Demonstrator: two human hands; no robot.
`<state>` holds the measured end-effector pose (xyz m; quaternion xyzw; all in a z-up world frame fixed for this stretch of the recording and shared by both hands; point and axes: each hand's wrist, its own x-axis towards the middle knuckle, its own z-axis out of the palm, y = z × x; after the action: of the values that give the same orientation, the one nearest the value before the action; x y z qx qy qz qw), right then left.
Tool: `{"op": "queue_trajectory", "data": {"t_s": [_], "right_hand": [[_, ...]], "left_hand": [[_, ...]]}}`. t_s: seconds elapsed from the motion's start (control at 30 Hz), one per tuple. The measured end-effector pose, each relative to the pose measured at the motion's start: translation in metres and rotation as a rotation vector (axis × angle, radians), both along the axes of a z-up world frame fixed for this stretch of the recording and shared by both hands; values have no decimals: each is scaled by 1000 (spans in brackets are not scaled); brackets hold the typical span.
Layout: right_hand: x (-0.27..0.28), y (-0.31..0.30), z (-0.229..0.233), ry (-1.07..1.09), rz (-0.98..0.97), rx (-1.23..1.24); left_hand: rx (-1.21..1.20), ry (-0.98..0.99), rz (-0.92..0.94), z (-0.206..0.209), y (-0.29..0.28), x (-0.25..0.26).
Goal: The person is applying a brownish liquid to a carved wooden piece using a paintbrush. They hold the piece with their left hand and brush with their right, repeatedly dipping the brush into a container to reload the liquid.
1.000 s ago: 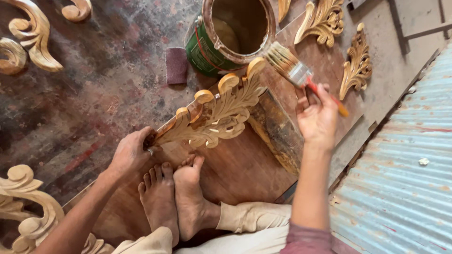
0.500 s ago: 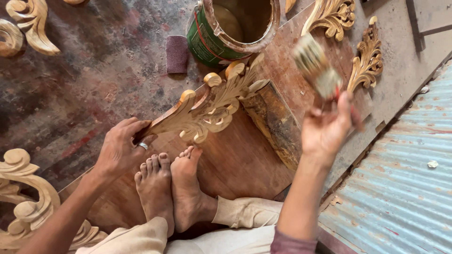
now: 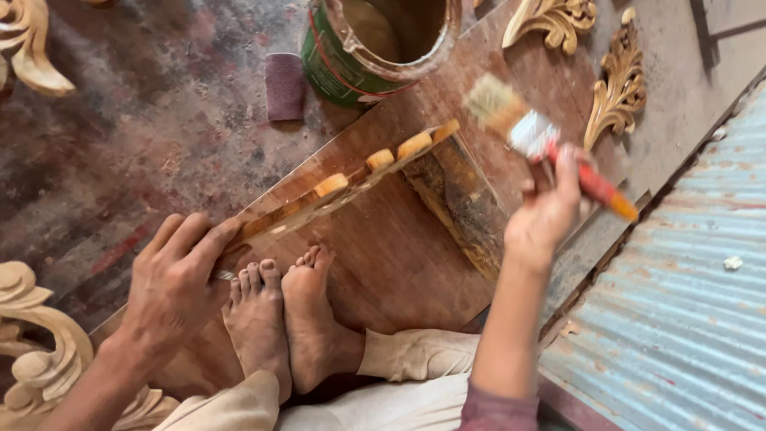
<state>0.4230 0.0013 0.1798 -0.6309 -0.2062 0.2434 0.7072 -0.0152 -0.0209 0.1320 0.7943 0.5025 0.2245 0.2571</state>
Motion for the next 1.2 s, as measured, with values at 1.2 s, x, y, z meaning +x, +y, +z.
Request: {"op": "queue_trajectory", "data": {"t_s": [1.2], "right_hand": [[-18,-185,-22,425,-123,98]], "left_hand": [[-200,9,-68,-103,-43,1]]}}
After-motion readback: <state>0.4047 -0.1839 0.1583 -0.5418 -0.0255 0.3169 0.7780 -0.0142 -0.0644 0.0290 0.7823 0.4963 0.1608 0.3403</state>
